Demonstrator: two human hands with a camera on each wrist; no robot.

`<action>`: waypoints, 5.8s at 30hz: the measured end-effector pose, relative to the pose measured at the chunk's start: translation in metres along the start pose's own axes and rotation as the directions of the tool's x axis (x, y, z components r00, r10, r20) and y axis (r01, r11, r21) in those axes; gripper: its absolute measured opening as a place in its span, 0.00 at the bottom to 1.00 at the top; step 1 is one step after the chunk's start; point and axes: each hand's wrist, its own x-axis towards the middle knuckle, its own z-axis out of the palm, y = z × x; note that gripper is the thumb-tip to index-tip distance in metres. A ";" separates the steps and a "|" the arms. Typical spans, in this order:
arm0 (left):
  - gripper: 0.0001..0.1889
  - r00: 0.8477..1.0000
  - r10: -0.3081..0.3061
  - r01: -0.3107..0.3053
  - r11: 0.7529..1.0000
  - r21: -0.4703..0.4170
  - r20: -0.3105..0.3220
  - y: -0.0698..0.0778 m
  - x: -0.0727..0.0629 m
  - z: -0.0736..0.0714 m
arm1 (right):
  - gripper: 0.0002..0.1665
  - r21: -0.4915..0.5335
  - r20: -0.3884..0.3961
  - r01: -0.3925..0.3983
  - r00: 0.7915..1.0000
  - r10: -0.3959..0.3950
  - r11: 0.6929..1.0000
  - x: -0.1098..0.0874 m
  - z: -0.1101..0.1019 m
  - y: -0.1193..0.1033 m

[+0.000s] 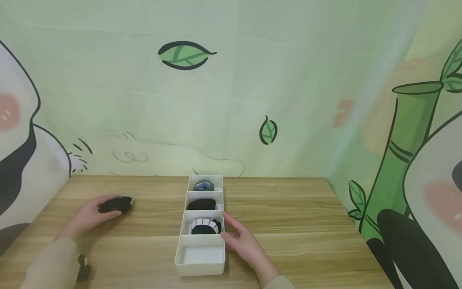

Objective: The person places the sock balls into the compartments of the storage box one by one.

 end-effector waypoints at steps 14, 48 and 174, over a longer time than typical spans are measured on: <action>0.33 0.999 0.003 -0.004 1.000 0.005 0.039 0.021 0.001 0.005 | 0.38 0.004 0.004 0.023 1.000 -0.023 1.000 -0.002 0.000 0.000; 0.32 0.999 0.015 -0.014 0.999 -0.035 0.031 0.051 0.009 0.029 | 0.37 0.010 -0.006 0.005 1.000 -0.005 1.000 -0.001 0.000 -0.001; 0.29 0.890 0.452 -0.455 0.887 0.075 0.056 0.223 -0.052 0.130 | 0.38 0.021 0.013 0.017 1.000 -0.018 1.000 -0.003 0.001 -0.003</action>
